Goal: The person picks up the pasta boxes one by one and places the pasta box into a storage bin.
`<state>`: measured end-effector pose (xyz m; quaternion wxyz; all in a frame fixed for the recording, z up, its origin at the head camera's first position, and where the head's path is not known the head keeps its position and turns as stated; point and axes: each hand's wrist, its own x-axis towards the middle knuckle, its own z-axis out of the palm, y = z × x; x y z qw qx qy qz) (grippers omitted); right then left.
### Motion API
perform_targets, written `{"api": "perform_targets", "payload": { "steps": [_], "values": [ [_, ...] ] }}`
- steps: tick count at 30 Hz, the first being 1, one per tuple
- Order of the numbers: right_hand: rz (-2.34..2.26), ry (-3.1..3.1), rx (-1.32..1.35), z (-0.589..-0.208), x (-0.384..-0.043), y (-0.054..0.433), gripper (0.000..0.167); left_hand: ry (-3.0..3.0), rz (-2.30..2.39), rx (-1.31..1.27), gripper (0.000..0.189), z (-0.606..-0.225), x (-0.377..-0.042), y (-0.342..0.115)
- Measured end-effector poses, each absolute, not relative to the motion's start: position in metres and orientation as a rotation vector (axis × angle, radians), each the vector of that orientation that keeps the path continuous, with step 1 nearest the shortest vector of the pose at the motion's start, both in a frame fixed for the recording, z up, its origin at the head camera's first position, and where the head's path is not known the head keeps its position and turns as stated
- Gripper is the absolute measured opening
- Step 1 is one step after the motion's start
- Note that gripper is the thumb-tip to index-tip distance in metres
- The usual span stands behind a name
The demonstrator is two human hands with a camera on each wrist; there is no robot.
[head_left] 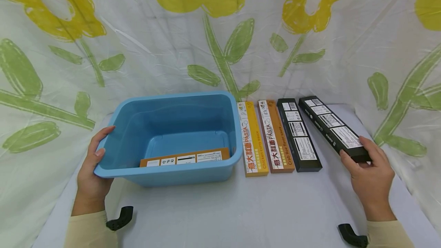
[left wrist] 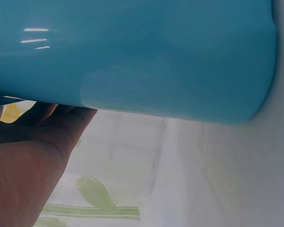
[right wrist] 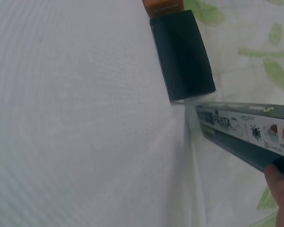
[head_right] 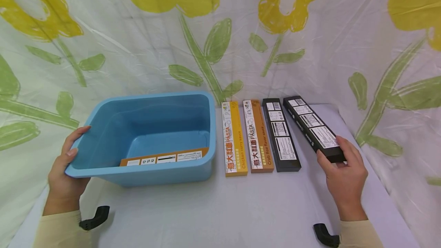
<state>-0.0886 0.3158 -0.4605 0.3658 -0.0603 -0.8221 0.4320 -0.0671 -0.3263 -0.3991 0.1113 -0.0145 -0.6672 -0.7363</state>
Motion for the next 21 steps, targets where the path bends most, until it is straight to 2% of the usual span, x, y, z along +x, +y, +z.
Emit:
{"api": "perform_targets", "payload": {
  "steps": [21],
  "values": [
    [1.22, -2.052, -0.078, -0.4564, -0.089, 0.3132, 0.072, -1.946, -2.171, -0.044, 0.066, -0.3985, -0.0675, -0.3253]
  ]
}}
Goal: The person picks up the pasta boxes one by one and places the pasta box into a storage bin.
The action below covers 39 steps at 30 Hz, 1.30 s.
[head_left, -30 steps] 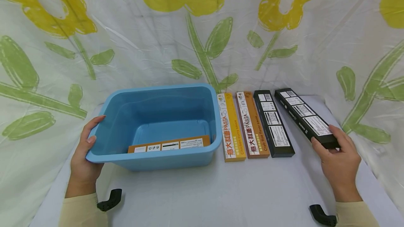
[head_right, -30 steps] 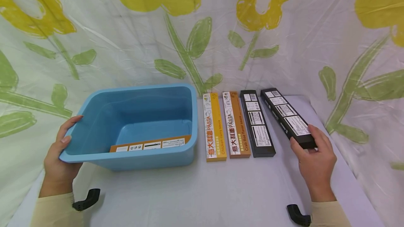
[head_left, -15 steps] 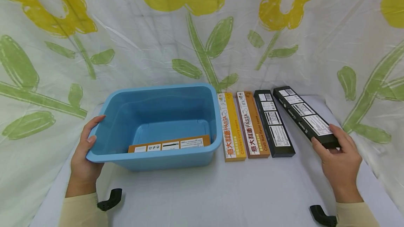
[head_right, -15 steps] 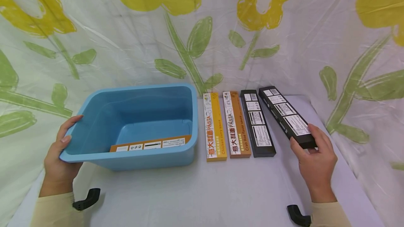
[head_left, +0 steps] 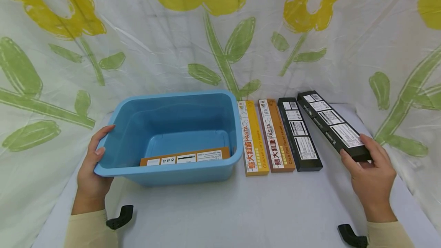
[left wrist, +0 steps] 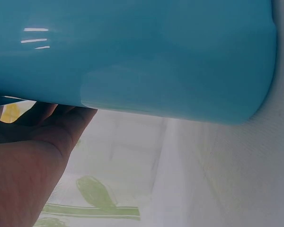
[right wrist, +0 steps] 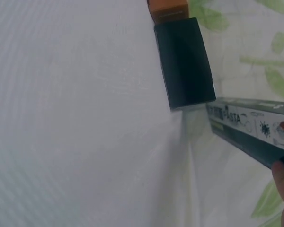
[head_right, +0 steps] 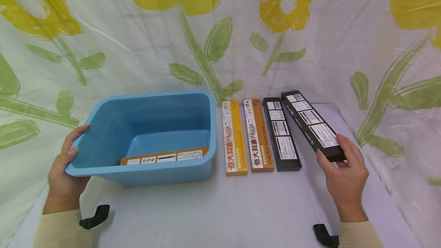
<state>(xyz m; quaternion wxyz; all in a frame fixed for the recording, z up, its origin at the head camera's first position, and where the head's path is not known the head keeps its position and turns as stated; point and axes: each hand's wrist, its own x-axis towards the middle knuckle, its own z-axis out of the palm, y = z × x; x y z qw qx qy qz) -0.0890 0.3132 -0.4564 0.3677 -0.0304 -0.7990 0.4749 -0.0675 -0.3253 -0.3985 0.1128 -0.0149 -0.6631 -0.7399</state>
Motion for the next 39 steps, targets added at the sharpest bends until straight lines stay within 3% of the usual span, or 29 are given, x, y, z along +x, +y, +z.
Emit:
{"api": "perform_targets", "payload": {
  "steps": [18, 39],
  "values": [
    [1.24, -1.974, -0.018, -0.442, -0.084, 0.296, 0.07, -1.957, -2.163, -0.029, 0.066, -0.398, -0.067, -0.325],
    [1.372, -1.868, 0.23, -0.439, -0.083, 0.286, 0.07, -1.953, -2.168, -0.047, 0.066, -0.398, -0.067, -0.325]
  ]
}}
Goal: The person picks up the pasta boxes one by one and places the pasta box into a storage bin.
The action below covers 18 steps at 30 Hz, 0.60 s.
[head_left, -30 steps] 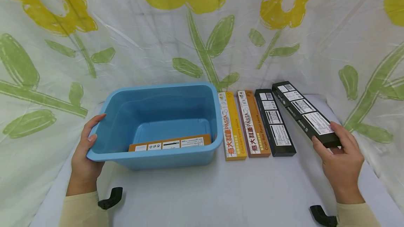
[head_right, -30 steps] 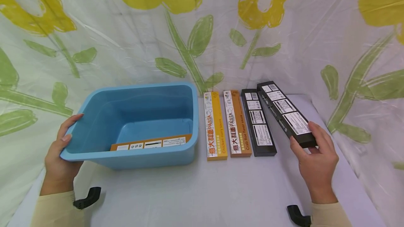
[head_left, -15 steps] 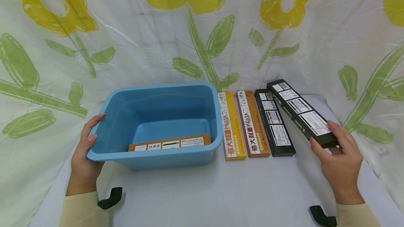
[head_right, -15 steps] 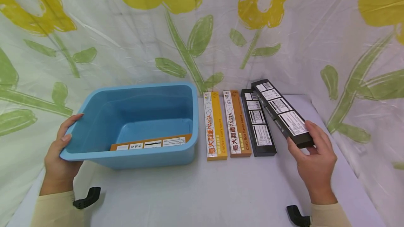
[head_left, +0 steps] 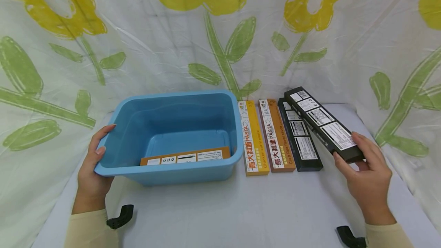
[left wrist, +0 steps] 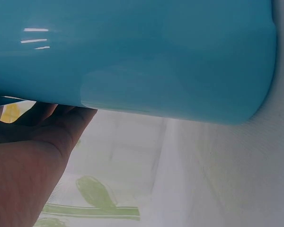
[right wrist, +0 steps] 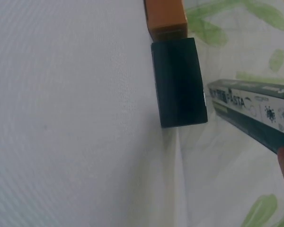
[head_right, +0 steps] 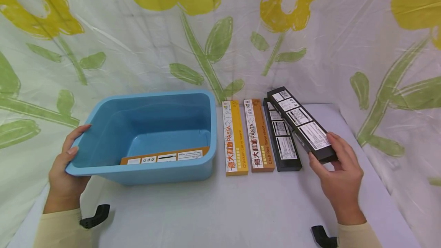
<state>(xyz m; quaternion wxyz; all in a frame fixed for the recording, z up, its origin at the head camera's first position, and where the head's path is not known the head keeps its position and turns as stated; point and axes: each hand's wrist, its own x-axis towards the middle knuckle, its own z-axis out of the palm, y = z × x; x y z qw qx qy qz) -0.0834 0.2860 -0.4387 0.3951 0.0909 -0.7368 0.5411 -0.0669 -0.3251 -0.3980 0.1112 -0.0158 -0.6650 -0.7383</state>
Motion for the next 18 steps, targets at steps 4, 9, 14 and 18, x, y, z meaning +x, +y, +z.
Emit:
{"api": "perform_targets", "payload": {
  "steps": [4, 9, 14, 18],
  "values": [
    [1.354, -1.882, 0.266, -0.437, -0.082, 0.284, 0.072, -1.956, -2.166, -0.045, 0.066, -0.398, -0.067, -0.325],
    [1.361, -1.918, 0.266, -0.436, -0.08, 0.28, 0.075, -1.962, -2.16, -0.035, 0.066, -0.397, -0.067, -0.325],
    [1.384, -1.924, 0.29, -0.439, -0.081, 0.277, 0.077, -1.953, -2.167, -0.035, 0.066, -0.397, -0.067, -0.324],
    [1.361, -1.93, 0.326, -0.438, -0.08, 0.273, 0.076, -1.948, -2.171, -0.039, 0.066, -0.398, -0.067, -0.324]
  ]
}}
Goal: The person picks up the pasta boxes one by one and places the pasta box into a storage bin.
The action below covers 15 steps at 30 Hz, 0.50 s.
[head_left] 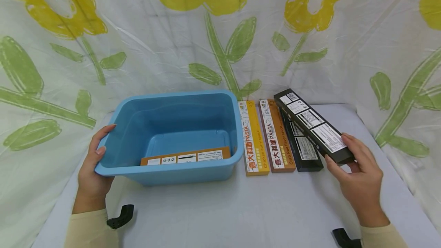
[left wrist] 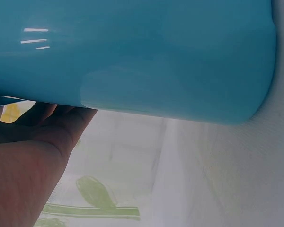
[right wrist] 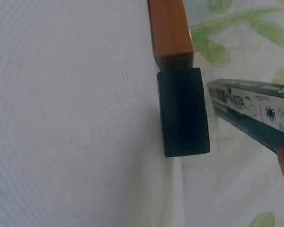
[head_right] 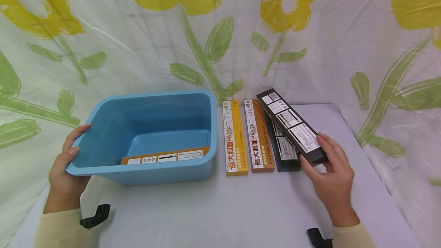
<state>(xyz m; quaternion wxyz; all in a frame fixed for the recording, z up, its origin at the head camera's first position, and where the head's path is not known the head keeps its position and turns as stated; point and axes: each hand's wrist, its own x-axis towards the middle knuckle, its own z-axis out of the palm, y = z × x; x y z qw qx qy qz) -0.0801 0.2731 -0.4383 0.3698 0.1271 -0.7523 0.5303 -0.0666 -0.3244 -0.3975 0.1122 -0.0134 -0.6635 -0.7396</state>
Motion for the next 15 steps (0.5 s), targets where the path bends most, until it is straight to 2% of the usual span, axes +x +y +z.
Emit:
{"api": "perform_targets", "payload": {
  "steps": [10, 15],
  "values": [
    [1.37, -1.954, 0.349, -0.4362, -0.0772, 0.2679, 0.08, -1.935, -2.178, -0.057, 0.066, -0.3992, -0.0674, -0.3258],
    [1.424, -1.894, 0.404, -0.4369, -0.0761, 0.2662, 0.076, -1.946, -2.173, -0.034, 0.066, -0.3986, -0.0668, -0.3255]
  ]
}}
